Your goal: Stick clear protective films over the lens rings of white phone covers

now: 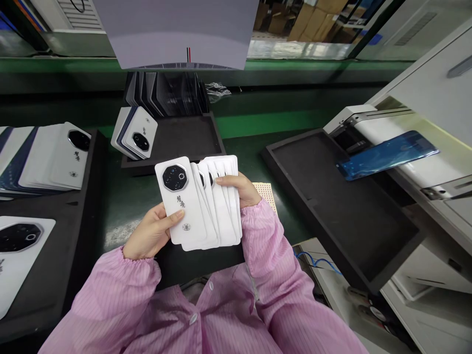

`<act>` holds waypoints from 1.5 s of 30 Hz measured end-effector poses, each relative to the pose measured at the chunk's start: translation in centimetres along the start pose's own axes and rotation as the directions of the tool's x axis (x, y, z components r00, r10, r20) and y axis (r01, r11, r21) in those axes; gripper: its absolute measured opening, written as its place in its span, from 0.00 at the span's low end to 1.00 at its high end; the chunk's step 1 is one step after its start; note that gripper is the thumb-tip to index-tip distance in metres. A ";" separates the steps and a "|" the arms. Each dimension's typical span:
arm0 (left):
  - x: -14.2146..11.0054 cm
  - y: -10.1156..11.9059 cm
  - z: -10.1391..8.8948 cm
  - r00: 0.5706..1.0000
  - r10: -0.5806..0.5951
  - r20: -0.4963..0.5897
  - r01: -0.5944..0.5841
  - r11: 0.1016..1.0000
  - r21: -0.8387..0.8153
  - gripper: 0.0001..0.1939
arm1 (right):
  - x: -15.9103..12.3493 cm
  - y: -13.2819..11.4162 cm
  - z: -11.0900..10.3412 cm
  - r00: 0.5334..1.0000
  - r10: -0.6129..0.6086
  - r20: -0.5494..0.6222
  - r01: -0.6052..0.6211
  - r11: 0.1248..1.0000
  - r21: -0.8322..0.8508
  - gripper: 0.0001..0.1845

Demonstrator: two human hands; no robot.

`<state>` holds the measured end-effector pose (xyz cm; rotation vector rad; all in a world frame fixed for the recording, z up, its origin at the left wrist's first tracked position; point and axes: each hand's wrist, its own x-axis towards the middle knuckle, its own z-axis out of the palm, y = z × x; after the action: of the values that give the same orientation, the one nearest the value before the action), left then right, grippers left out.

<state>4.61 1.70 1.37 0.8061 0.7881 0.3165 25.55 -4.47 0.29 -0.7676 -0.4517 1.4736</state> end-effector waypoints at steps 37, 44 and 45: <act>-1.6 -0.3 -0.4 0.958 0.186 0.218 -0.234 0.948 0.218 0.13 | -2.0 0.0 2.4 0.982 -0.180 0.060 0.186 0.978 -0.098 0.33; -1.8 -0.2 -0.1 0.961 0.231 0.152 -0.268 0.915 0.301 0.14 | -1.5 0.5 1.7 0.963 -0.246 0.111 0.259 0.957 -0.127 0.32; -1.9 -0.2 -0.1 0.958 0.253 0.135 -0.284 0.899 0.332 0.14 | -1.5 0.5 1.6 0.959 -0.254 0.124 0.271 0.951 -0.151 0.31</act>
<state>3.29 0.60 2.16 1.2627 0.6565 0.3896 24.00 -5.66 1.30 -0.7329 -0.7353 1.2392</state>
